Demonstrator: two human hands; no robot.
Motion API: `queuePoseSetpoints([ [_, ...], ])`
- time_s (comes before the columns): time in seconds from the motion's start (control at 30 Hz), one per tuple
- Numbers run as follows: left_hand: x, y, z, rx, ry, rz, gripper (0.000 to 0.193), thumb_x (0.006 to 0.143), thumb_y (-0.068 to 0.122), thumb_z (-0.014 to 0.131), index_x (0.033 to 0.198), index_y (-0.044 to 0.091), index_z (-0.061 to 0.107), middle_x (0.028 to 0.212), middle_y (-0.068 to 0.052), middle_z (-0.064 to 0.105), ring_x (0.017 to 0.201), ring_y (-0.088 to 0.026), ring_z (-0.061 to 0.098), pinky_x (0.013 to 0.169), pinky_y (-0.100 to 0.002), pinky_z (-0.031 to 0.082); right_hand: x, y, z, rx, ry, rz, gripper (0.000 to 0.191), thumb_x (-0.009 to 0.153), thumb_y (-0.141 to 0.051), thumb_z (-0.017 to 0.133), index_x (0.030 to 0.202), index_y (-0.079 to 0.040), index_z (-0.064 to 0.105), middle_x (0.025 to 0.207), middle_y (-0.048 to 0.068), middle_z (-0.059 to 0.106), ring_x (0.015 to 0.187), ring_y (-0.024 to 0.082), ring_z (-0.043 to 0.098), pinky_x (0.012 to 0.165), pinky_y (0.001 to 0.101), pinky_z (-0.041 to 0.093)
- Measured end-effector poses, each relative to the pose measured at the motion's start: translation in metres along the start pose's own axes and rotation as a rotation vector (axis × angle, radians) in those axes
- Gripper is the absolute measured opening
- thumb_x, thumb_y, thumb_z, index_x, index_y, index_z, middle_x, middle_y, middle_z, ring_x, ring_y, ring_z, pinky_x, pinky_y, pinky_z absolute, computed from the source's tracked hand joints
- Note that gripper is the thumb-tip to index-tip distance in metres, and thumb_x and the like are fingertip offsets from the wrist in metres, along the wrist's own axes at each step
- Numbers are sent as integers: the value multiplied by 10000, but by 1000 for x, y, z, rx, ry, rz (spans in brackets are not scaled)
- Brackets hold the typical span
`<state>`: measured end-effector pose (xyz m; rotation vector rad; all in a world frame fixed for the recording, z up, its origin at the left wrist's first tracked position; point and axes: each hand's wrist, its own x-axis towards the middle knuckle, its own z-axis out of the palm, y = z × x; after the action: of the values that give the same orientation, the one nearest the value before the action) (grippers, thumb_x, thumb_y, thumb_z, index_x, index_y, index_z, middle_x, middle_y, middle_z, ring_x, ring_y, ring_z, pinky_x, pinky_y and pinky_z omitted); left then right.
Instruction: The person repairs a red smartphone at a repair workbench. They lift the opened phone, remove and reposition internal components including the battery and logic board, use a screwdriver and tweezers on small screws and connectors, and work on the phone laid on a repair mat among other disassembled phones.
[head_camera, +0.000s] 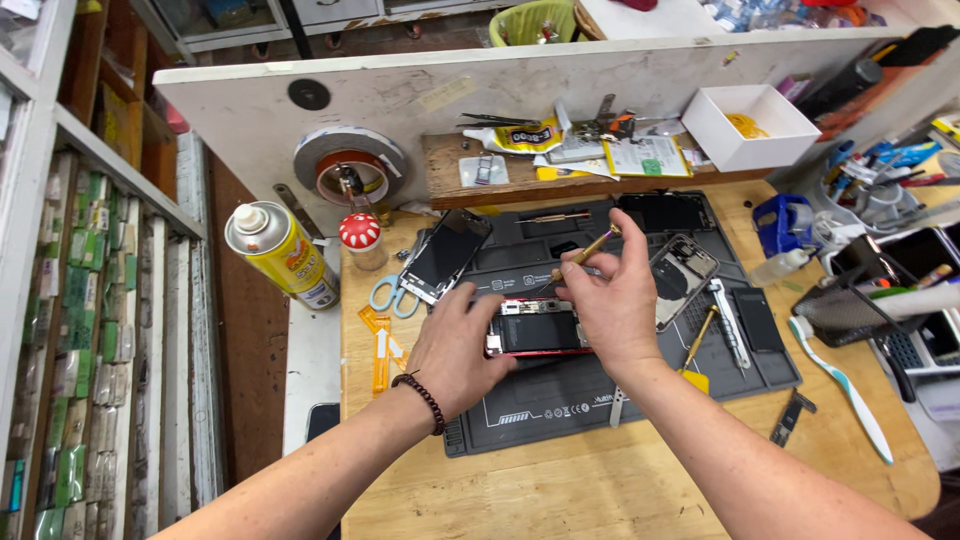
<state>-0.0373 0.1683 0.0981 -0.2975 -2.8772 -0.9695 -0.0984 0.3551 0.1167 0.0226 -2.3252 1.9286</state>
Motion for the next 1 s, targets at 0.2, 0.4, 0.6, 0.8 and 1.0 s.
queuePoseSetpoints([
  [0.2,11,-1,-5,57,-246,10,797,681,326,889,1381,138,558,1353,-162,516,1324,-353,448,1066,-490,404,13,6,10,-116,-120,-71,784,914,29,623,1572,-140,233,1055,108,722,894,166,778,738,293,648],
  [0.4,13,3,-6,121,-268,63,720,742,340,851,1376,157,561,1432,-214,455,1378,-388,387,1065,-557,370,16,8,10,-229,-162,-123,739,928,17,626,1557,-136,271,1063,107,736,931,170,785,781,296,621],
  [0.6,12,7,-5,183,-337,60,710,817,332,795,1442,180,495,1482,-266,389,1421,-417,340,1092,-556,351,16,12,7,-270,-158,-107,717,936,8,632,1546,-137,283,1054,101,742,916,164,780,790,294,616],
  [0.8,4,9,-1,203,-246,114,687,826,288,778,1443,170,498,1524,-315,326,1419,-453,298,1088,-568,318,21,14,5,-168,-110,-100,725,938,42,619,1553,-133,279,1050,99,721,927,164,768,803,289,615],
  [1.0,-5,13,5,224,-183,137,632,827,232,766,1402,138,521,1506,-304,362,1426,-450,321,1105,-560,310,18,18,2,-125,-133,-110,720,941,48,614,1554,-128,280,1044,107,724,916,158,761,794,285,610],
])
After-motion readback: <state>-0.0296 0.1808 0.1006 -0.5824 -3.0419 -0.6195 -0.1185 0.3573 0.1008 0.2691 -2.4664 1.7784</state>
